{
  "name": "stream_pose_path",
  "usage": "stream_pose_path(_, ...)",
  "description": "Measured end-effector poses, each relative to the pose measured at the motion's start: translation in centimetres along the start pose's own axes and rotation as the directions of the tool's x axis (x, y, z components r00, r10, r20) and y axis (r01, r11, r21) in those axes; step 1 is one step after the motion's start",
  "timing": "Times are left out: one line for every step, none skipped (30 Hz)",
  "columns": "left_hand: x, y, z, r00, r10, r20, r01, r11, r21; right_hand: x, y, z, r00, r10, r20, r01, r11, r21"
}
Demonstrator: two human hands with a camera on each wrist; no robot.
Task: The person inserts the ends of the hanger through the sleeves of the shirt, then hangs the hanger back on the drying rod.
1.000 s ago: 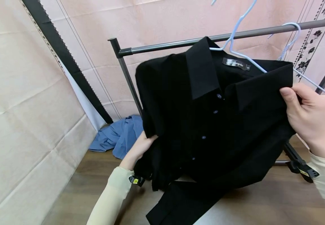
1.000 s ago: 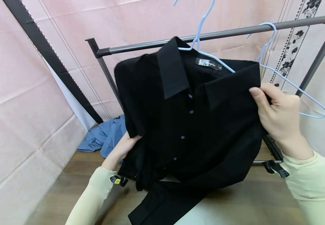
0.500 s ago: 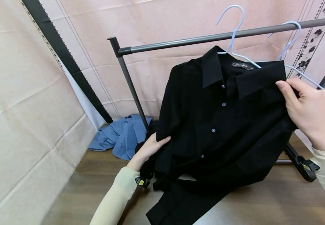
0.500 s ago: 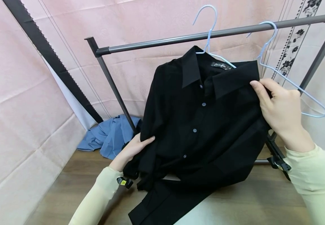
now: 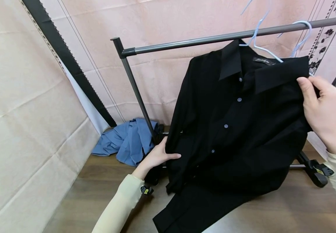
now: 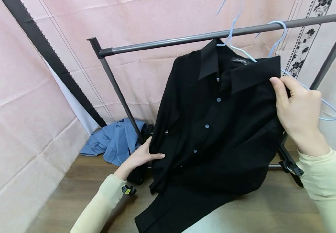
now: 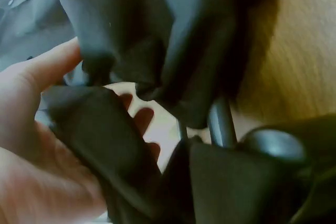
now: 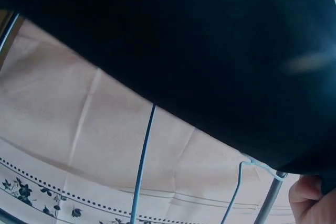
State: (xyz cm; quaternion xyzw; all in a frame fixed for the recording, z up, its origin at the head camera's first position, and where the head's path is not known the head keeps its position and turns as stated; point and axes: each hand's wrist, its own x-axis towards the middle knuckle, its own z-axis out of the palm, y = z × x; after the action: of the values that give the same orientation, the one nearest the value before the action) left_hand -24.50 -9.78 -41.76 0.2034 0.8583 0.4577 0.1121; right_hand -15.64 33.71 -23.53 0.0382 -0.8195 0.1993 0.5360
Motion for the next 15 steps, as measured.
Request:
stream_pose_path(0.0,0.0,0.0,1.0,-0.006,-0.012,0.007,1.0,0.017,0.0,0.0,-0.1,1.0,0.021,-0.005,-0.021,1.0,0.002)
stream_pose_path(0.1,0.0,0.1,1.0,-0.008,-0.022,0.008,1.0,0.028,0.0,0.0,-0.2,0.999,0.05,-0.008,-0.05,0.999,0.005)
stream_pose_path(0.1,0.0,0.2,1.0,-0.004,-0.029,0.005,0.999,0.035,0.0,0.0,-0.2,0.996,0.09,-0.011,-0.09,0.996,0.012)
stream_pose_path(0.1,0.0,0.3,0.999,0.007,-0.034,-0.006,0.999,0.039,0.0,-0.1,-0.3,0.992,0.129,-0.008,-0.129,0.992,0.015)
stream_pose_path(0.1,0.0,0.5,0.999,0.022,-0.035,-0.02,0.999,0.046,0.1,-0.1,-0.4,0.987,0.161,-0.005,-0.161,0.987,0.018)
stream_pose_path(0.1,0.0,0.6,0.999,0.04,-0.033,-0.039,0.998,0.051,0.0,-0.2,-0.5,0.982,0.191,-0.001,-0.191,0.981,0.015)
stream_pose_path(0.1,0.1,0.7,0.998,0.056,-0.03,-0.054,0.997,0.062,0.0,-0.2,-0.7,0.976,0.217,0.002,-0.217,0.976,0.01)
stream_pose_path(0.1,0.1,0.9,0.997,0.07,-0.023,-0.068,0.995,0.069,0.0,-0.2,-0.8,0.971,0.241,0.006,-0.241,0.97,0.015)
stream_pose_path(0.1,0.1,1.0,0.997,0.079,-0.014,-0.078,0.994,0.075,0.0,-0.1,-0.9,0.967,0.255,0.012,-0.255,0.967,0.025)
stream_pose_path(0.0,0.1,1.0,0.996,0.087,-0.005,-0.087,0.993,0.082,0.0,0.0,-1.0,0.964,0.264,0.017,-0.265,0.964,0.033)
stream_pose_path(0.0,0.1,1.1,0.996,0.091,0.007,-0.091,0.992,0.088,-0.1,0.1,-1.0,0.963,0.269,0.014,-0.27,0.962,0.047)
stream_pose_path(-0.1,0.2,1.2,0.996,0.091,0.018,-0.092,0.992,0.091,-0.1,0.3,-1.0,0.961,0.277,0.009,-0.277,0.959,0.066)
stream_pose_path(-0.2,0.2,1.2,0.996,0.085,0.03,-0.088,0.992,0.095,-0.2,0.5,-1.1,0.959,0.282,0.002,-0.281,0.956,0.082)
stream_pose_path(-0.3,0.2,1.3,0.996,0.085,0.042,-0.089,0.991,0.099,-0.2,0.8,-1.1,0.959,0.284,-0.006,-0.283,0.955,0.095)
stream_pose_path(-0.5,0.3,1.3,0.995,0.081,0.056,-0.087,0.991,0.104,-0.3,1.1,-1.1,0.958,0.287,-0.015,-0.284,0.954,0.092)
